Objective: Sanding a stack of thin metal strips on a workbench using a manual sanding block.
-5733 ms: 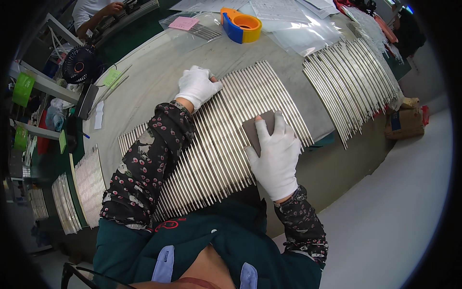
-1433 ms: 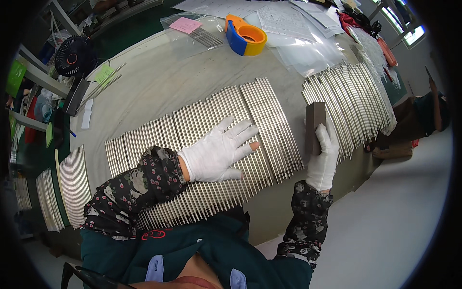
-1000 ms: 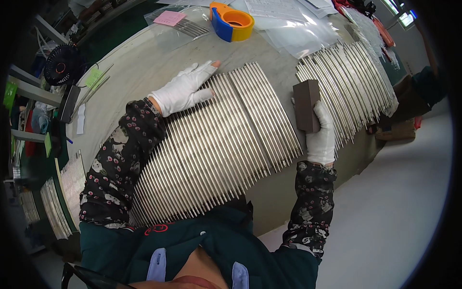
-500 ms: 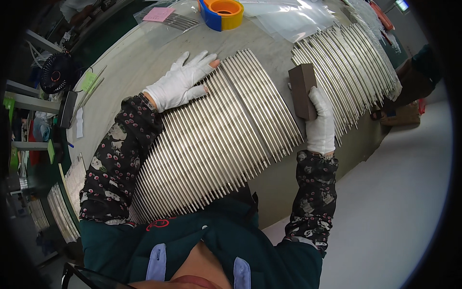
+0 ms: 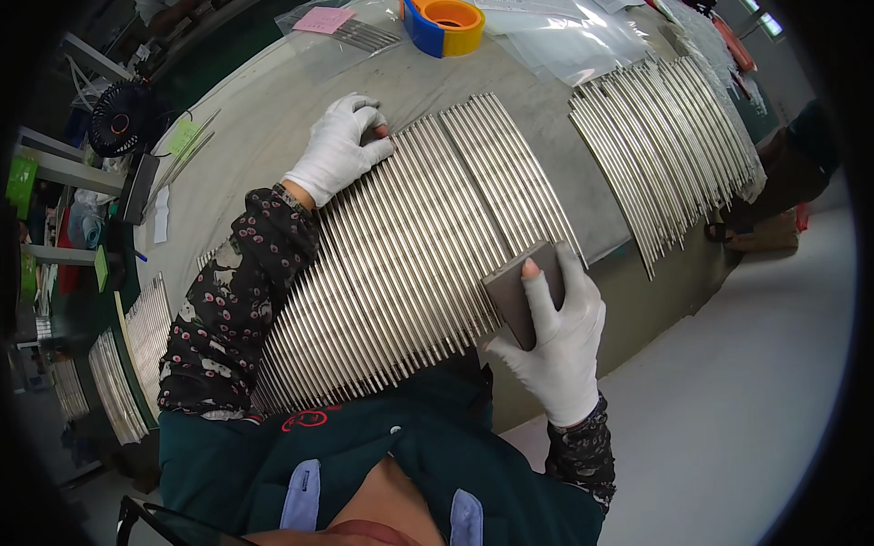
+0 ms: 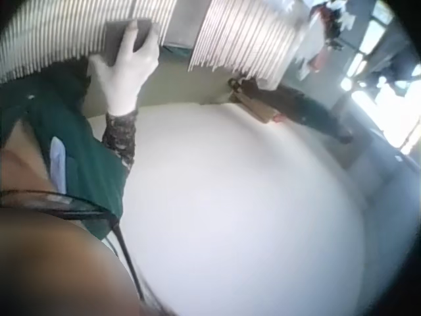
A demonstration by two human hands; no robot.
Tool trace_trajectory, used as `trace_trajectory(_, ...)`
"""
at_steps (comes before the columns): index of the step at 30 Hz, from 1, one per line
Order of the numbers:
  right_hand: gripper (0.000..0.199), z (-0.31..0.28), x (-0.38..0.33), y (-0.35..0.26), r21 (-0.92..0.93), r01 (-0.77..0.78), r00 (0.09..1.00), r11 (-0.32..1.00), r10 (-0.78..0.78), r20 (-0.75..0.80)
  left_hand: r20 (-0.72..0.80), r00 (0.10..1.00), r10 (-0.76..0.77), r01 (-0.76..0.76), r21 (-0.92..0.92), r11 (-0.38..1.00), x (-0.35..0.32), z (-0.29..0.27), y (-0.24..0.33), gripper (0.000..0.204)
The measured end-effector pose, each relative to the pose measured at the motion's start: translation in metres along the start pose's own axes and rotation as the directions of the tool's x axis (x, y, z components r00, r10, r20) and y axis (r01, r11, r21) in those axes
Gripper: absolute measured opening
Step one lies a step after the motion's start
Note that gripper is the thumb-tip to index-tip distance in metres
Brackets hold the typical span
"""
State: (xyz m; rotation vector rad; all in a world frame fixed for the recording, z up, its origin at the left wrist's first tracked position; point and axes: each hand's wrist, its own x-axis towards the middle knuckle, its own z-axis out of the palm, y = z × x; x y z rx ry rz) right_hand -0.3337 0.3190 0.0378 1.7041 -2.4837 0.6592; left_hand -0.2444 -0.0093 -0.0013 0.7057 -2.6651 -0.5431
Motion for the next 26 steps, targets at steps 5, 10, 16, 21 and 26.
trace_trajectory(5, 0.108, 0.013, -0.013, -0.001, -0.069, -0.027, 1.000, 0.997, 0.027, -0.004, 0.029, 0.998, -0.059, 0.060, -0.002, 0.998, 0.004, 0.003, 0.005, 0.023)
trace_trajectory(10, 0.106, 0.016, -0.011, -0.005, -0.122, -0.011, 0.998, 0.992, 0.003, -0.065, 0.032, 0.994, -0.100, 0.100, 0.001, 0.995, 0.006, 0.007, 0.008, 0.022)
trace_trajectory(16, 0.108, 0.017, -0.011, -0.008, -0.136, -0.005, 0.997, 0.991, -0.006, -0.079, 0.012, 0.991, -0.135, 0.136, -0.009, 0.991, 0.004, 0.008, 0.008, 0.023)
trace_trajectory(21, 0.109, 0.021, -0.015, -0.006, -0.149, 0.010, 0.994, 0.989, -0.026, -0.110, -0.009, 0.979, -0.203, 0.197, -0.204, 0.959, 0.004, -0.001, 0.012, 0.024)
trace_trajectory(26, 0.112, 0.026, -0.018, -0.002, -0.146, 0.020, 0.991, 0.989, -0.039, -0.126, 0.445, 0.827, -0.343, 0.555, -0.744, 0.373, -0.004, -0.015, 0.025, 0.063)
